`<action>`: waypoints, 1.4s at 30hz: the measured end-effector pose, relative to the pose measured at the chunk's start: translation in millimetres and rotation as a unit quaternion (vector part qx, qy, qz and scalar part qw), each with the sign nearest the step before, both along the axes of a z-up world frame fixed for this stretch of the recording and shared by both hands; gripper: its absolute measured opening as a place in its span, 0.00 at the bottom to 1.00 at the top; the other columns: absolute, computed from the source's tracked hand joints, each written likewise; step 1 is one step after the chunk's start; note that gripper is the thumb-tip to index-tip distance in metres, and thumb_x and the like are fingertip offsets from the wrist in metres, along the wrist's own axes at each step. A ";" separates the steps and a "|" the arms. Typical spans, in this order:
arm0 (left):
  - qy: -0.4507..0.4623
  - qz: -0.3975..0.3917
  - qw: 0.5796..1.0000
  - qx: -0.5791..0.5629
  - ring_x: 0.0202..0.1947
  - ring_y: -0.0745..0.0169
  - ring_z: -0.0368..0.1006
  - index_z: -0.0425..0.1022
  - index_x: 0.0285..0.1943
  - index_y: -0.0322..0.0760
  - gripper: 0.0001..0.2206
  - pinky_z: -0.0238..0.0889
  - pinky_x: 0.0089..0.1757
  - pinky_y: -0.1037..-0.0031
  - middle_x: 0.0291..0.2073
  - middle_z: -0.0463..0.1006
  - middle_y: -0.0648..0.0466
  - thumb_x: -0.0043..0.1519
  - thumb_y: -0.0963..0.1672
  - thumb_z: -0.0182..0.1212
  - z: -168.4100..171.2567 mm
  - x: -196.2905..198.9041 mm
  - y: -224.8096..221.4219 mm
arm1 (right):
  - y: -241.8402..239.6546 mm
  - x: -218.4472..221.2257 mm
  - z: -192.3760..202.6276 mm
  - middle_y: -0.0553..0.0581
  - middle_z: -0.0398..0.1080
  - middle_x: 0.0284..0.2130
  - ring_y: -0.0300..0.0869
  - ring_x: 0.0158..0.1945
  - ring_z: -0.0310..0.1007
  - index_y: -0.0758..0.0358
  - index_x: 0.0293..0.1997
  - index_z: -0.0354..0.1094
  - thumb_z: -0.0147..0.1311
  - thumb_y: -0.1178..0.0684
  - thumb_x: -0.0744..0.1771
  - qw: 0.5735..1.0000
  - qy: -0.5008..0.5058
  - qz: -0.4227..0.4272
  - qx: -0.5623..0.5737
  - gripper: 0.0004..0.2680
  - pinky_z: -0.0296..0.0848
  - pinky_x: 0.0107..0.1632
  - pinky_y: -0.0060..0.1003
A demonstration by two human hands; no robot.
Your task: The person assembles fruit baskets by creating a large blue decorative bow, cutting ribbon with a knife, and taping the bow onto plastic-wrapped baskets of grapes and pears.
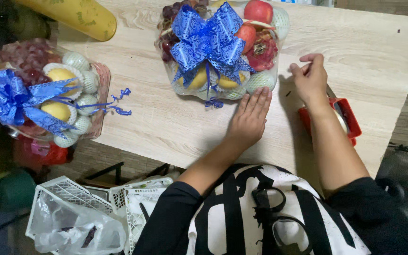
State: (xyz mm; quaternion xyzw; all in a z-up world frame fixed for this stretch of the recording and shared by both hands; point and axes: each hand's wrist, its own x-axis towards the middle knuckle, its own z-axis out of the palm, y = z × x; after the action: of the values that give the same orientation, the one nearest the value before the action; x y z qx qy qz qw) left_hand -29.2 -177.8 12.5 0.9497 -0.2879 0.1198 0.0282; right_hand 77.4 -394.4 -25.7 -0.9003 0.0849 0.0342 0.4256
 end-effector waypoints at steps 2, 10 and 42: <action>0.023 -0.015 1.000 -0.007 0.79 0.45 0.46 0.55 0.78 0.32 0.38 0.37 0.73 0.54 0.78 0.51 0.42 0.58 0.49 0.63 2.9 -4.3 1.1 | 14.9 -21.5 -4.9 0.58 0.74 0.33 0.42 0.35 0.76 0.60 0.57 0.61 0.58 0.52 0.74 0.980 -0.075 -0.073 0.166 0.09 0.73 0.37 0.34; 0.025 -0.061 0.987 -0.148 0.75 0.37 0.54 0.64 0.73 0.30 0.31 0.47 0.70 0.47 0.73 0.62 0.39 0.58 0.46 0.62 -26.6 -51.2 45.5 | 56.3 -91.8 29.2 0.70 0.72 0.49 0.57 0.52 0.72 0.70 0.63 0.62 0.55 0.55 0.73 0.981 -0.107 -0.015 0.160 0.12 0.75 0.49 0.47; -0.198 0.118 0.899 -0.373 0.45 0.55 0.71 0.75 0.36 0.54 0.09 0.57 0.48 0.64 0.35 0.75 0.63 0.56 0.51 0.71 183.3 115.8 109.3 | 167.5 -46.9 183.0 0.60 0.70 0.46 0.53 0.48 0.70 0.62 0.51 0.76 0.65 0.60 0.70 0.853 -0.489 -0.017 -0.183 0.06 0.59 0.56 0.47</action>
State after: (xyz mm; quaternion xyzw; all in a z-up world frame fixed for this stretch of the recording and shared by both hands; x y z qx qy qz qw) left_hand 86.6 -68.5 195.9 0.8532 -0.1078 0.4066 0.3085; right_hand 30.5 -226.9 157.3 -0.8609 -0.1140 -0.4340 0.2399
